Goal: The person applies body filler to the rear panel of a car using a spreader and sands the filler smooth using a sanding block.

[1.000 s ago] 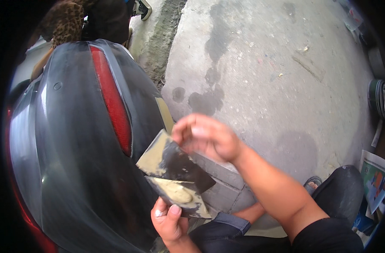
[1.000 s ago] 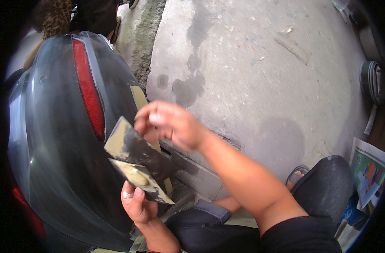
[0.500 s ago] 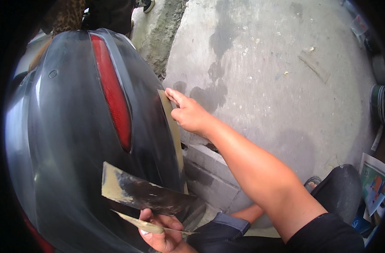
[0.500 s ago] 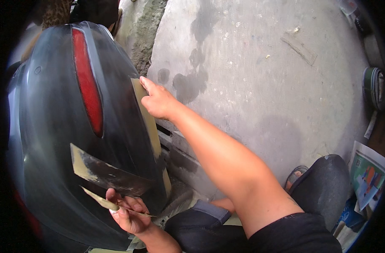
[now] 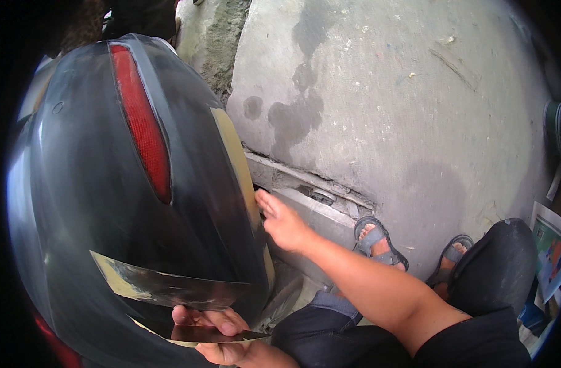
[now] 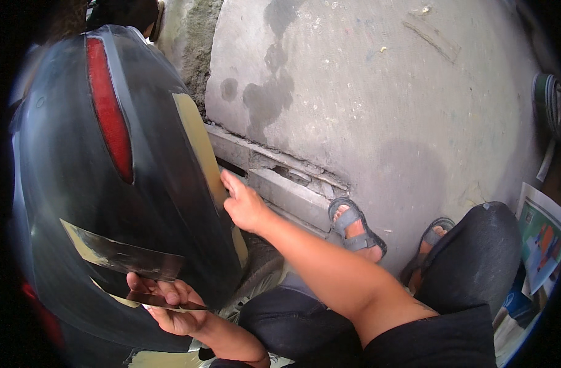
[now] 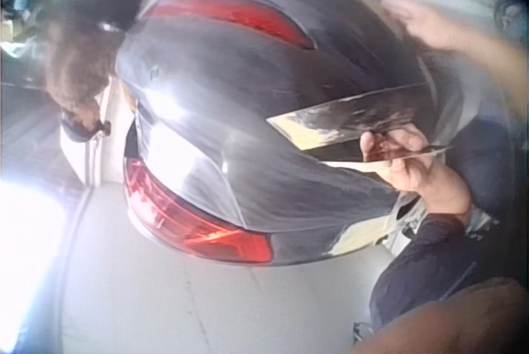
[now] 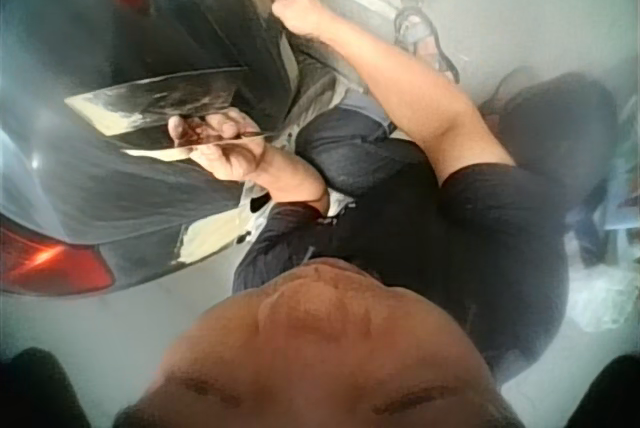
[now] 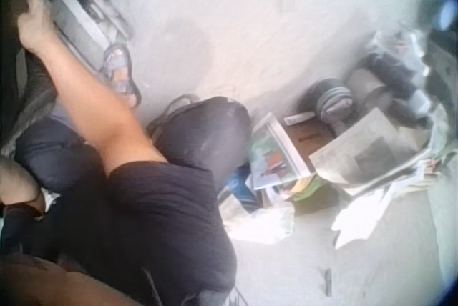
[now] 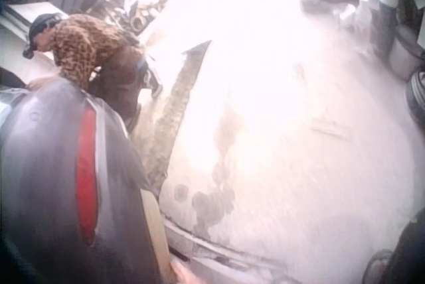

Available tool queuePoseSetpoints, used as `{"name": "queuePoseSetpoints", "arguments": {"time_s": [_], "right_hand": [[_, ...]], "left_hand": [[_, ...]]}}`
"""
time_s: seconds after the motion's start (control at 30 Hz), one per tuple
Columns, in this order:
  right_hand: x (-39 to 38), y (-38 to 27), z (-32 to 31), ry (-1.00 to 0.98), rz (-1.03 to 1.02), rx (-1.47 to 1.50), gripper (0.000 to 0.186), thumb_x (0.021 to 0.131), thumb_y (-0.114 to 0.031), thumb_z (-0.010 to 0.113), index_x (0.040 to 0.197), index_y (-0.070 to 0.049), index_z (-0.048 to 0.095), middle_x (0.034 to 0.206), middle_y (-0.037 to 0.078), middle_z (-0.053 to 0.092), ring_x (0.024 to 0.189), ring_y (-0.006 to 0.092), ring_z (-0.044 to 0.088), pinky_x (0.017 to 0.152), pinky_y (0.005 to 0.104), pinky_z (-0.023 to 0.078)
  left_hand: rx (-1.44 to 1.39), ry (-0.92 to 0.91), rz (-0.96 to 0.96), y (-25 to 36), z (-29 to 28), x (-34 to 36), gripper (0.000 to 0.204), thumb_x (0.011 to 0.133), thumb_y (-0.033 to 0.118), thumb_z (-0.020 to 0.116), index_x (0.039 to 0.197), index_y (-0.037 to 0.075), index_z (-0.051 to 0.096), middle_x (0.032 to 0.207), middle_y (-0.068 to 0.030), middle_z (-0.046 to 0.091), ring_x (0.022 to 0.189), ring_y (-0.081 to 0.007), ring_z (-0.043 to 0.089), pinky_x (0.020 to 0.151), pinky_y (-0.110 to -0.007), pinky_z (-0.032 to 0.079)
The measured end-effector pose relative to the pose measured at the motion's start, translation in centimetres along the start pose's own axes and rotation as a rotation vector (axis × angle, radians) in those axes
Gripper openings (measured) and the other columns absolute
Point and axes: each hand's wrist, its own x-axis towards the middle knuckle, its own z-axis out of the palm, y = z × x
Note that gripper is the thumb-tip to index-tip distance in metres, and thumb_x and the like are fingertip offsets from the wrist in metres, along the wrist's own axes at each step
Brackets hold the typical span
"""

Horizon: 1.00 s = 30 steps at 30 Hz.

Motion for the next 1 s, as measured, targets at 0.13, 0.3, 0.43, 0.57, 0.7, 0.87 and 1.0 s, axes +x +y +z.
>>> {"name": "queuePoseSetpoints", "arguments": {"time_s": [0.13,0.3,0.43,0.57,0.7,0.87,1.0], "right_hand": [[-2.0,3.6,-0.1,-0.017,0.115,-0.012,0.073,0.078,0.012,0.037,0.147,0.006,0.015,0.154,0.024,0.02,0.144,0.0277,0.019,0.117,0.0367,0.017],[-3.7,2.9,-2.8,-0.07,0.323,-0.416,0.056,0.08,-0.002,0.057,0.133,0.007,0.042,0.128,0.021,0.053,0.115,0.0265,0.054,0.095,0.0335,0.045],[-3.7,-3.3,-4.3,0.009,0.336,-0.363,0.034,0.087,-0.017,0.063,0.117,-0.001,0.057,0.077,0.004,0.064,0.07,0.0127,0.06,0.063,0.0276,0.049],[-3.1,-5.6,-2.0,0.164,-0.064,-0.689,0.047,0.089,-0.022,0.054,0.132,-0.005,0.05,0.084,0.019,0.067,0.08,0.0349,0.066,0.075,0.0433,0.051],[-3.2,-5.6,2.0,-0.071,-0.045,-0.943,0.08,0.085,-0.017,0.052,0.149,0.001,0.007,0.121,0.029,0.054,0.099,0.0417,0.06,0.088,0.046,0.049],[-6.7,-2.5,4.1,-0.236,0.1,-0.869,0.091,0.08,-0.013,0.053,0.145,0.008,-0.006,0.119,0.033,0.053,0.099,0.0445,0.059,0.088,0.0466,0.048],[-8.1,-0.3,3.2,-0.361,0.215,-0.792,0.09,0.08,-0.016,0.057,0.145,0.009,0.0,0.105,0.027,0.057,0.091,0.0418,0.059,0.081,0.0446,0.048]], "left_hand": [[-0.035,0.0,-0.001,0.3,0.3,0.1,0.052,0.092,0.015,0.059,0.137,-0.002,0.04,0.131,-0.0128,0.049,0.064,-0.0083,0.048,0.053,-0.014,0.04],[-0.018,-0.012,-0.002,0.2,-0.1,0.0,0.053,0.088,0.017,0.059,0.133,-0.006,0.043,0.127,-0.0165,0.049,0.06,-0.0115,0.054,0.045,-0.019,0.044],[-0.102,-0.079,-0.082,1.2,-0.6,-0.4,0.05,0.092,0.013,0.056,0.137,-0.002,0.04,0.127,-0.0095,0.052,0.064,-0.0086,0.042,0.05,-0.017,0.033],[-0.151,-0.096,-0.068,1.3,-0.5,-0.2,0.05,0.092,0.013,0.057,0.137,-0.001,0.04,0.131,-0.0087,0.05,0.064,-0.0084,0.042,0.051,-0.017,0.034],[-0.159,-0.075,-0.057,1.6,-0.6,-0.3,0.051,0.092,0.014,0.058,0.137,-0.001,0.04,0.133,-0.0082,0.048,0.065,-0.0082,0.044,0.052,-0.016,0.036],[-0.122,-0.002,-0.035,2.6,0.1,-0.7,0.054,0.09,0.015,0.06,0.136,-0.002,0.04,0.131,-0.0111,0.049,0.064,-0.0099,0.048,0.05,-0.018,0.039],[-0.084,0.2,0.028,2.0,1.3,-1.3,0.059,0.082,0.012,0.064,0.133,-0.006,0.041,0.122,-0.0161,0.052,0.057,-0.0127,0.052,0.047,-0.021,0.044]]}}
